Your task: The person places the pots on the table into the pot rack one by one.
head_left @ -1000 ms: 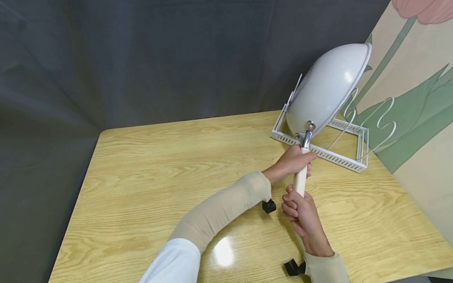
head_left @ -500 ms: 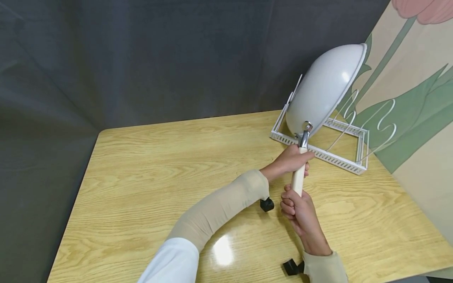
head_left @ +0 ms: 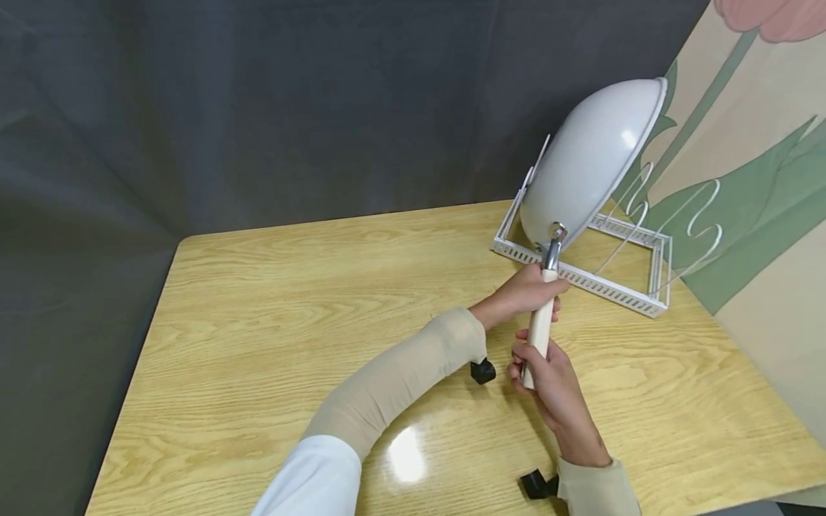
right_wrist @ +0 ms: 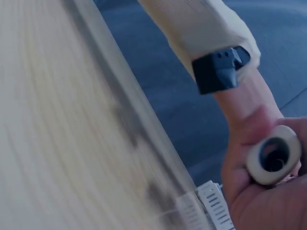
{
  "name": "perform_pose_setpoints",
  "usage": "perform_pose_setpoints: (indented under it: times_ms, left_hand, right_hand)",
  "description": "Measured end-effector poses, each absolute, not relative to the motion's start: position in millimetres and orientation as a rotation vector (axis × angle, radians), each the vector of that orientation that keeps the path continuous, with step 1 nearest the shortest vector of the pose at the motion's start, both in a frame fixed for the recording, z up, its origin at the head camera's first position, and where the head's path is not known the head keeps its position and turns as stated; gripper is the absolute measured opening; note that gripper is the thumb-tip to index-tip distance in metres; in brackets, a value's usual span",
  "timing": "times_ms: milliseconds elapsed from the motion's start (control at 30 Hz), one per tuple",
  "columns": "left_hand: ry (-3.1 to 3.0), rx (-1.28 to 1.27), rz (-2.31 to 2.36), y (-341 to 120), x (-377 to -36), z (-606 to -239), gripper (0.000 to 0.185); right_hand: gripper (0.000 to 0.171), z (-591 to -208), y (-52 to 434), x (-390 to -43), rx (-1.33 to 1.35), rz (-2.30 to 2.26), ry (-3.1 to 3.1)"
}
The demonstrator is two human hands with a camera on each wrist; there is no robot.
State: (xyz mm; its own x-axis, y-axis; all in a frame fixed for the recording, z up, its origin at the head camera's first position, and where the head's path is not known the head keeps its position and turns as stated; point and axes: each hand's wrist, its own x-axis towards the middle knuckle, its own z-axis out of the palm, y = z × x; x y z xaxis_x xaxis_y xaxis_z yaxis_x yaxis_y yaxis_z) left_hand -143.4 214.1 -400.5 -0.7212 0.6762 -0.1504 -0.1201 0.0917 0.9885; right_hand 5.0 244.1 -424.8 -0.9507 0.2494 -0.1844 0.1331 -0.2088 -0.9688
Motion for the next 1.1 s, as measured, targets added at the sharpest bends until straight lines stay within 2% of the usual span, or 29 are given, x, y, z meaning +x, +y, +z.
perform_pose_setpoints:
  times_ms: [200,367,633,1100]
  left_hand:
    - [1.812,0.683,1.634,206.5,-148.9,-410.6,0.011]
    - [1.882,0.848,1.552,197.8,-155.9,-413.3,0.010]
    - [2.134,1.104,1.309,185.0,-165.2,-411.5,0.029]
    - [2.359,1.314,0.857,166.9,-162.6,-404.3,0.059]
  right_hand:
    - [0.048,-427.3,246.7,5.1,-0.378,2.236,-2.050]
    - [0.054,-425.5,247.6,3.1,-0.323,2.190,-2.145]
    - [0.067,-418.4,255.4,-0.6,-0.262,1.980,-2.393]
    - [0.083,-422.2,264.3,-0.4,-0.103,1.734,-2.571]
